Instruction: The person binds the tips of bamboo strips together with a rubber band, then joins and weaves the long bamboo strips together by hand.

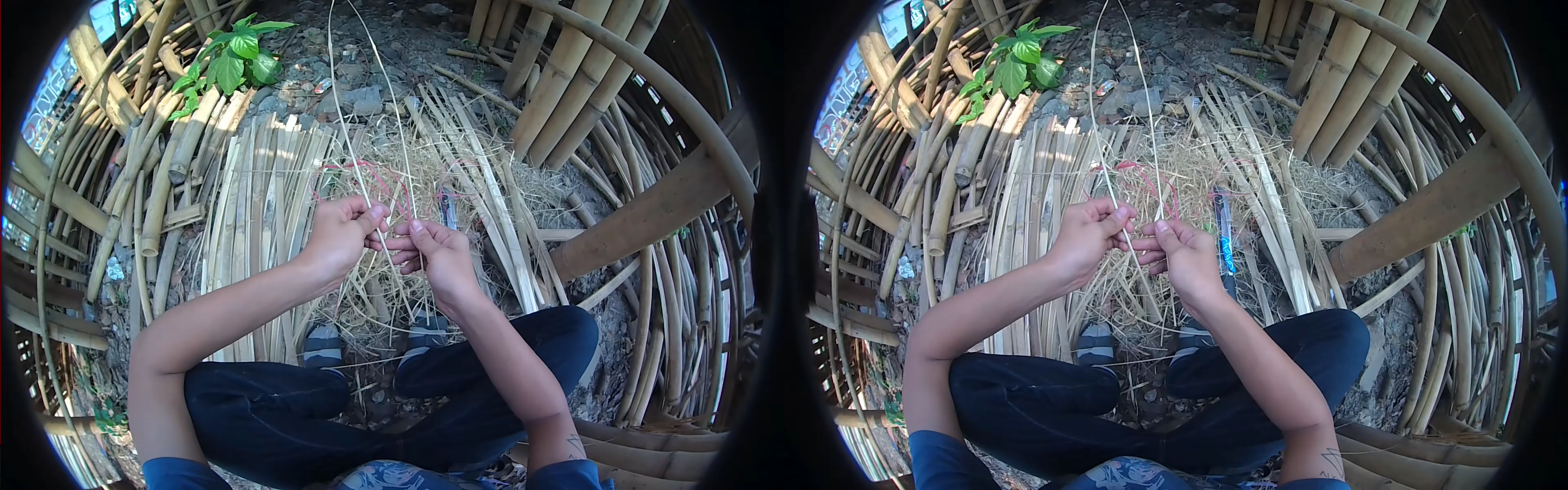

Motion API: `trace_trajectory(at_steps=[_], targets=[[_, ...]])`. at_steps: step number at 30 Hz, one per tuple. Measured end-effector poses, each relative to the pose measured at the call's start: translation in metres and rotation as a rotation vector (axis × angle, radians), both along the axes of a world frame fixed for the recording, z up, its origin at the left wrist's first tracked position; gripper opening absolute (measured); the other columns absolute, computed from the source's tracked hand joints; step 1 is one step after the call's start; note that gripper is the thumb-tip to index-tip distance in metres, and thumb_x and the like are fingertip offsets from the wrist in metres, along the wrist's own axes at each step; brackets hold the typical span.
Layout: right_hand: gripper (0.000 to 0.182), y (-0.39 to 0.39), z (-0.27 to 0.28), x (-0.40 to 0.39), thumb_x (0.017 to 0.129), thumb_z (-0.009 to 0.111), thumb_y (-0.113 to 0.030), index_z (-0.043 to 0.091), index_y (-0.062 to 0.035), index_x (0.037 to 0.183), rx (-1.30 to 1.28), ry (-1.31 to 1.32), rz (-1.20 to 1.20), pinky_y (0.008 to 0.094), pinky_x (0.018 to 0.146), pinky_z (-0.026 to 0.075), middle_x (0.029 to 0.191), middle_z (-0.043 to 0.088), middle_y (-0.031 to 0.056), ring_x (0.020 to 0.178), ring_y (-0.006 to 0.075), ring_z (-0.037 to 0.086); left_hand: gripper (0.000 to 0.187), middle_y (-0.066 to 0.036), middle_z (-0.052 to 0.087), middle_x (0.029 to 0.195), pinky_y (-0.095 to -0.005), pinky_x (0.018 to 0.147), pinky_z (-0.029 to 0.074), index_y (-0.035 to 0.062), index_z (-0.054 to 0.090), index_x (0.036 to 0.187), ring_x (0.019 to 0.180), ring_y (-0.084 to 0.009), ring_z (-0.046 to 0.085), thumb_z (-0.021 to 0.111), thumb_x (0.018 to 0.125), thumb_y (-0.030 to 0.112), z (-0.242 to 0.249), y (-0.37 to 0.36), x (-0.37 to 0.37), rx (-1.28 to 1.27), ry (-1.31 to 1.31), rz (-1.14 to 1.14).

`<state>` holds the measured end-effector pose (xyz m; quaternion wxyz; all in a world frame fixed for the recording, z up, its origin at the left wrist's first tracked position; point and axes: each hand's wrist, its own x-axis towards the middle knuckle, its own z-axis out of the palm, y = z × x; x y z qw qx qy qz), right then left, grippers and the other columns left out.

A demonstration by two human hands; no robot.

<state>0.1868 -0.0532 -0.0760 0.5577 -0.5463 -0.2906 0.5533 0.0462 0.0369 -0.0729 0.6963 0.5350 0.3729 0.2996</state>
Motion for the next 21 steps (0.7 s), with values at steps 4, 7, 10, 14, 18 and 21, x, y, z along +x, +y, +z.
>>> trace_trajectory(at_steps=[4, 7, 10, 14, 18, 21], targets=[[0.027, 0.001, -0.004, -0.001, 0.102, 0.042, -0.019, 0.059, 0.0021, 0.105, 0.007, 0.011, -0.023, 0.0248, 0.061, 0.049, 0.092, 0.07, 0.013, 0.069, 0.0124, 0.063, 0.017, -0.006, 0.058, 0.076, -0.0259, 0.061, 0.049, -0.004, 0.06, 0.098, 0.064, -0.0112, 0.055, 0.054, 0.096, 0.012, 0.002, -0.002, 0.0, 0.013, 0.009, -0.012], [0.028, 0.0, -0.007, -0.003, 0.102, 0.042, -0.019, 0.059, 0.0026, 0.105, 0.026, -0.004, -0.04, 0.0239, 0.058, 0.048, 0.091, 0.07, 0.0125, 0.067, 0.0116, 0.062, 0.017, -0.006, 0.059, 0.076, -0.0257, 0.06, 0.049, -0.0041, 0.061, 0.097, 0.063, -0.0109, 0.056, 0.055, 0.096, 0.012, 0.009, -0.008, 0.002, 0.009, 0.018, -0.004], [0.027, 0.0, -0.008, -0.006, 0.101, 0.043, -0.019, 0.059, 0.0029, 0.105, 0.052, -0.013, -0.072, 0.0229, 0.057, 0.048, 0.09, 0.069, 0.0118, 0.066, 0.0105, 0.061, 0.017, -0.007, 0.06, 0.076, -0.0255, 0.06, 0.049, -0.0043, 0.061, 0.097, 0.063, -0.0107, 0.056, 0.055, 0.096, 0.011, 0.008, -0.009, 0.002, 0.003, 0.02, -0.007], [0.028, -0.002, -0.009, -0.009, 0.102, 0.043, -0.021, 0.058, 0.0027, 0.104, 0.071, -0.018, -0.106, 0.0242, 0.058, 0.047, 0.09, 0.07, 0.0111, 0.067, 0.01, 0.06, 0.017, -0.007, 0.06, 0.077, -0.0254, 0.06, 0.049, -0.0045, 0.061, 0.096, 0.064, -0.0105, 0.056, 0.055, 0.096, 0.012, 0.009, -0.01, 0.003, 0.014, 0.033, -0.009], [0.028, -0.002, -0.01, -0.01, 0.102, 0.043, -0.021, 0.059, 0.0025, 0.103, 0.069, -0.008, -0.114, 0.0236, 0.058, 0.046, 0.089, 0.07, 0.0106, 0.066, 0.0095, 0.059, 0.017, -0.007, 0.06, 0.077, -0.0254, 0.06, 0.049, -0.0044, 0.061, 0.096, 0.064, -0.0103, 0.056, 0.055, 0.096, 0.012, 0.006, -0.011, 0.004, 0.01, 0.03, -0.006], [0.027, 0.0, -0.009, -0.012, 0.101, 0.043, -0.019, 0.059, 0.0023, 0.103, 0.066, 0.008, -0.125, 0.0213, 0.054, 0.045, 0.085, 0.069, 0.0085, 0.063, 0.0079, 0.059, 0.017, -0.007, 0.06, 0.079, -0.0253, 0.06, 0.049, -0.0045, 0.061, 0.096, 0.064, -0.0103, 0.055, 0.055, 0.096, 0.012, 0.006, -0.011, 0.004, 0.007, 0.038, 0.0]])
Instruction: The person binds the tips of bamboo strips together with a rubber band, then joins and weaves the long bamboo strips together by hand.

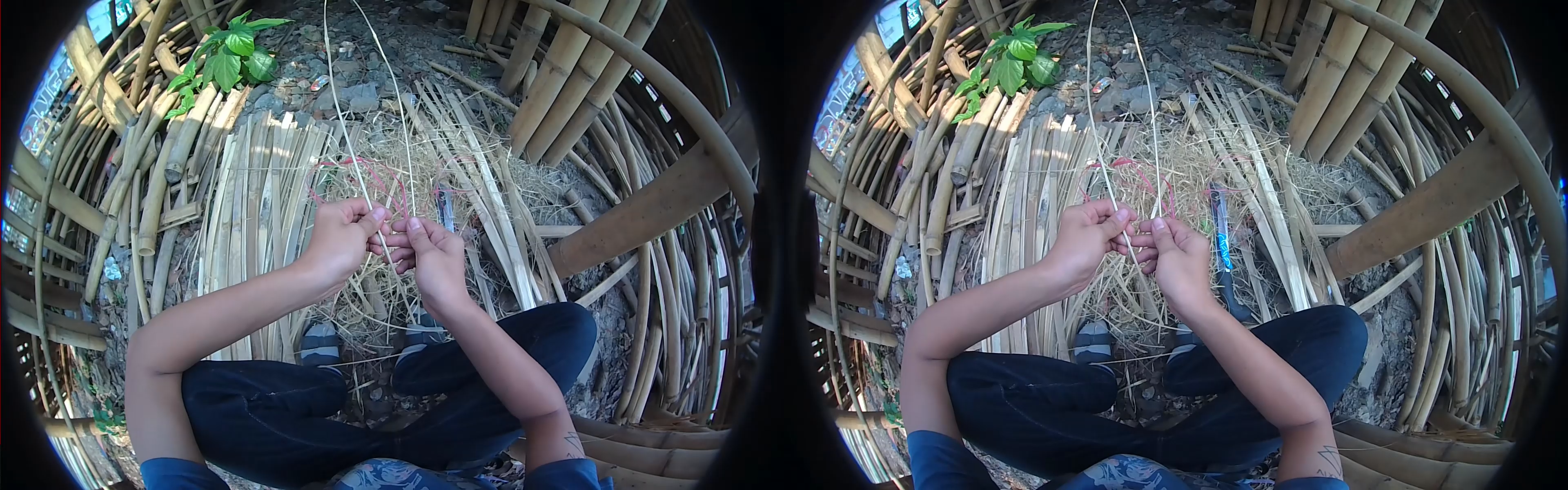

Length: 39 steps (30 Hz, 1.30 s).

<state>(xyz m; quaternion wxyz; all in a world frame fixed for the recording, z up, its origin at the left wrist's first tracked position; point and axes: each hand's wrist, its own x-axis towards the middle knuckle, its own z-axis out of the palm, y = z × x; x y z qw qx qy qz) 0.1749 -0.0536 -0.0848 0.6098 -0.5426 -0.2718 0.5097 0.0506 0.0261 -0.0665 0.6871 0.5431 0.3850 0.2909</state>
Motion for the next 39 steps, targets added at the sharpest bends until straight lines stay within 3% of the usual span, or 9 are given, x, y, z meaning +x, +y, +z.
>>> trace_trajectory(at_steps=[19, 28, 39], targets=[[0.028, -0.0024, 0.0, -0.0043, 0.102, 0.041, -0.02, 0.058, 0.0024, 0.102, -0.001, 0.035, -0.063, 0.0211, 0.055, 0.044, 0.085, 0.07, 0.0114, 0.065, 0.0103, 0.065, 0.017, -0.009, 0.06, 0.079, -0.0257, 0.058, 0.05, -0.0054, 0.061, 0.095, 0.061, -0.0115, 0.056, 0.054, 0.096, 0.01, 0.0008, -0.005, 0.0027, 0.008, -0.006, 0.02], [0.027, -0.0029, 0.0034, -0.0068, 0.102, 0.042, -0.02, 0.057, 0.0016, 0.099, -0.012, 0.04, -0.105, 0.0213, 0.049, 0.042, 0.083, 0.07, 0.012, 0.061, 0.0106, 0.064, 0.018, -0.008, 0.061, 0.08, -0.0264, 0.058, 0.05, -0.0056, 0.061, 0.096, 0.062, -0.0118, 0.056, 0.053, 0.096, 0.01, -0.0022, -0.0087, 0.0051, -0.016, -0.024, 0.046], [0.027, -0.0023, 0.0007, -0.003, 0.102, 0.04, -0.019, 0.057, 0.0024, 0.101, -0.028, 0.053, -0.084, 0.0216, 0.051, 0.043, 0.084, 0.07, 0.0123, 0.062, 0.0114, 0.063, 0.018, -0.007, 0.06, 0.08, -0.0256, 0.059, 0.049, -0.0052, 0.061, 0.097, 0.063, -0.0114, 0.055, 0.052, 0.097, 0.011, -0.0042, -0.0088, 0.0056, 0.018, -0.046, 0.043]])
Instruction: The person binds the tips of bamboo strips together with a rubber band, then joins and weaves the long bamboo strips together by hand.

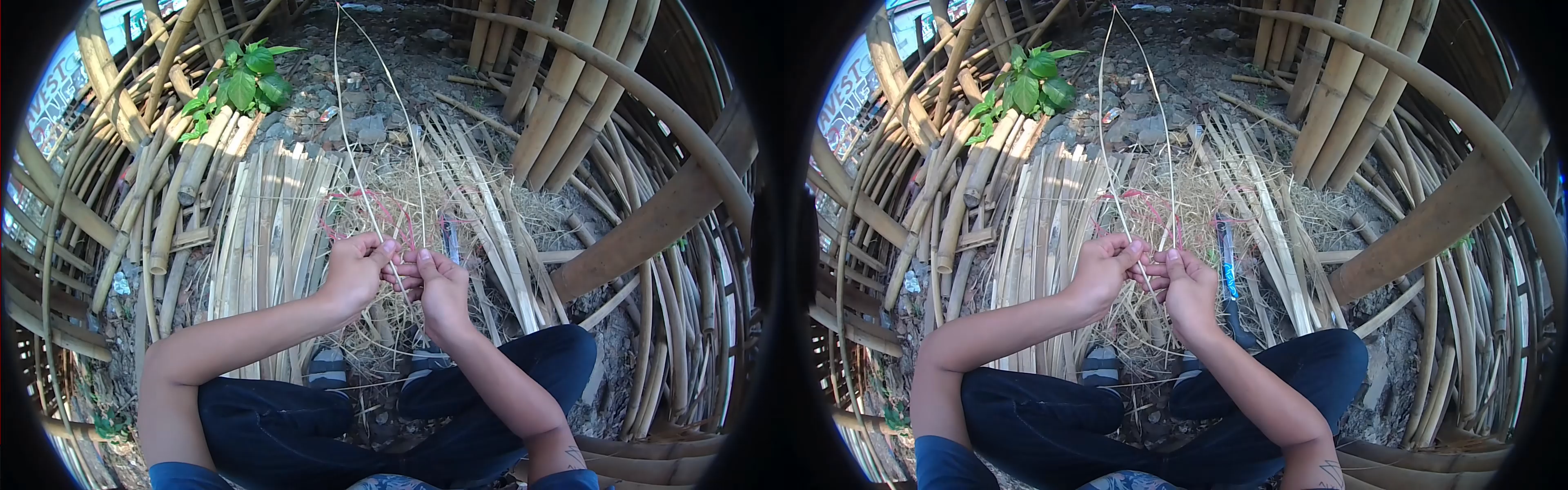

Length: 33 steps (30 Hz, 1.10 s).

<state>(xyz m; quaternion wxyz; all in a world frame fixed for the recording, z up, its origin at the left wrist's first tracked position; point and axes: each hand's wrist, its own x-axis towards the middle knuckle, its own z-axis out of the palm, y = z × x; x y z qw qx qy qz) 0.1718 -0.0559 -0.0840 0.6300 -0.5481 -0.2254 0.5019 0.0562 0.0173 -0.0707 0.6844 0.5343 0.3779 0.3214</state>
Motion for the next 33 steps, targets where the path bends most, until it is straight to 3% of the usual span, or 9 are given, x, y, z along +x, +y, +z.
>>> trace_trajectory(at_steps=[7, 21, 33], targets=[[0.026, 0.001, 0.005, -0.001, 0.103, 0.037, -0.017, 0.053, 0.0046, 0.101, -0.022, 0.136, 0.011, 0.0295, 0.06, 0.055, 0.088, 0.067, 0.0174, 0.066, 0.0173, 0.064, 0.019, -0.005, 0.059, 0.078, -0.0242, 0.062, 0.047, -0.0029, 0.061, 0.096, 0.066, -0.0098, 0.054, 0.051, 0.098, 0.013, -0.005, 0.001, 0.0, 0.036, 0.027, 0.001], [0.029, 0.003, 0.014, 0.011, 0.102, 0.038, -0.015, 0.057, 0.0062, 0.098, -0.047, 0.116, 0.126, 0.0319, 0.061, 0.057, 0.086, 0.066, 0.0168, 0.067, 0.0185, 0.064, 0.018, -0.004, 0.059, 0.078, -0.0244, 0.064, 0.046, -0.0024, 0.061, 0.096, 0.067, -0.0097, 0.053, 0.053, 0.097, 0.014, -0.002, 0.002, -0.001, 0.047, 0.032, -0.02], [0.028, 0.002, 0.01, 0.008, 0.102, 0.038, -0.015, 0.057, 0.0047, 0.095, -0.015, 0.124, 0.081, 0.0293, 0.058, 0.055, 0.081, 0.066, 0.0154, 0.062, 0.0164, 0.062, 0.018, -0.004, 0.059, 0.078, -0.0249, 0.065, 0.046, -0.0026, 0.062, 0.096, 0.068, -0.0097, 0.052, 0.052, 0.098, 0.013, 0.0, -0.001, 0.001, 0.004, 0.012, -0.013]])
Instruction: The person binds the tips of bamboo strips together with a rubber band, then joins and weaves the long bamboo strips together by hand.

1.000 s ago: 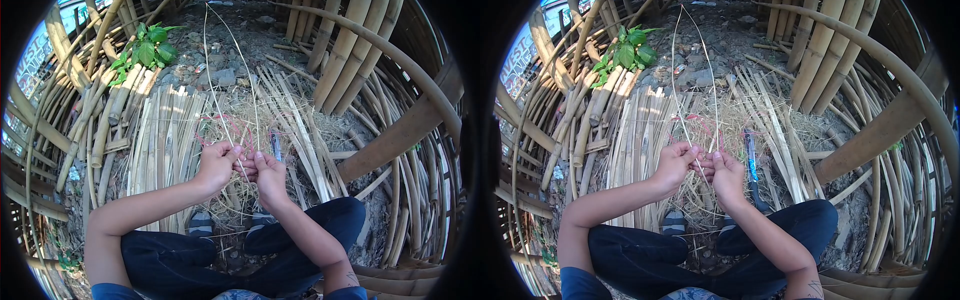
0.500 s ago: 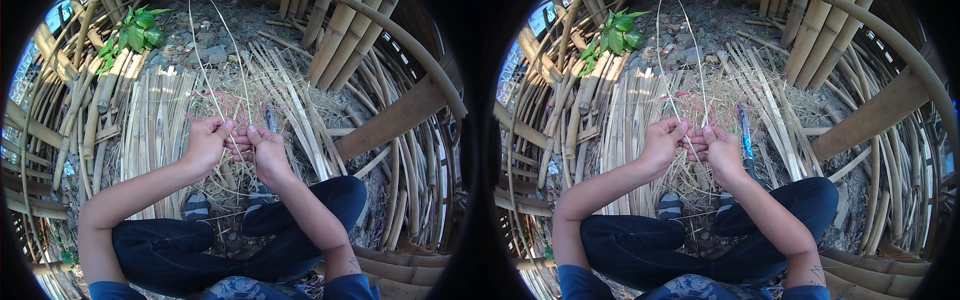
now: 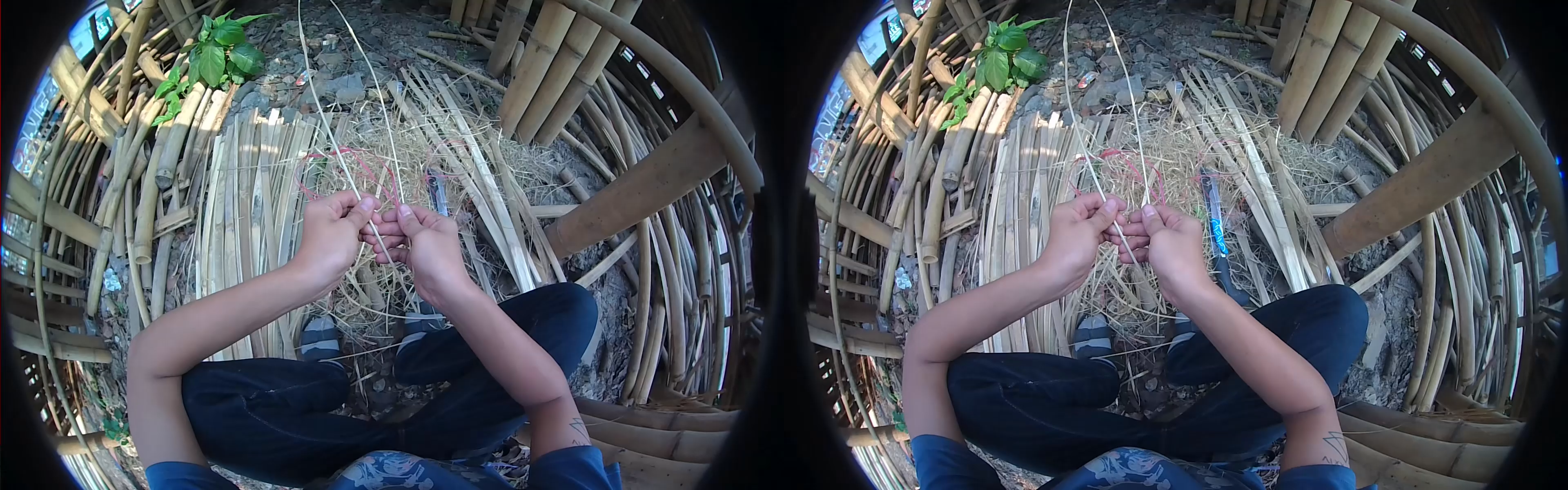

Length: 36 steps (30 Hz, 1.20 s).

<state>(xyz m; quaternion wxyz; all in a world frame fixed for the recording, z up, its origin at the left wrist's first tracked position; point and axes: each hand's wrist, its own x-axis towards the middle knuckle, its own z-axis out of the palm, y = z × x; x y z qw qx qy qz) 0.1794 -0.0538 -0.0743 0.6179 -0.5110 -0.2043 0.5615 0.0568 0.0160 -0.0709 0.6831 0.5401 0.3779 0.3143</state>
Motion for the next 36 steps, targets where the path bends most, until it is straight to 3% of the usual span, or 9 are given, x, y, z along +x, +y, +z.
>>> trace_trajectory(at_steps=[28, 36], targets=[[0.029, -0.0022, -0.0019, -0.0006, 0.102, 0.038, -0.014, 0.058, 0.0057, 0.094, 0.0, 0.022, 0.008, 0.0305, 0.057, 0.056, 0.08, 0.066, 0.0163, 0.061, 0.018, 0.063, 0.019, -0.004, 0.059, 0.077, -0.025, 0.065, 0.046, -0.0026, 0.062, 0.097, 0.067, -0.01, 0.052, 0.05, 0.098, 0.012, -0.0047, -0.0008, -0.0014, 0.011, 0.038, -0.021], [0.029, -0.0025, -0.0055, -0.0032, 0.101, 0.039, -0.013, 0.058, 0.0058, 0.093, -0.025, 0.034, -0.017, 0.0281, 0.053, 0.052, 0.078, 0.066, 0.0152, 0.059, 0.0162, 0.061, 0.018, -0.005, 0.059, 0.079, -0.0256, 0.066, 0.046, -0.0025, 0.061, 0.098, 0.068, -0.0107, 0.053, 0.051, 0.098, 0.012, -0.0014, -0.0054, -0.0013, -0.033, 0.015, -0.025]])
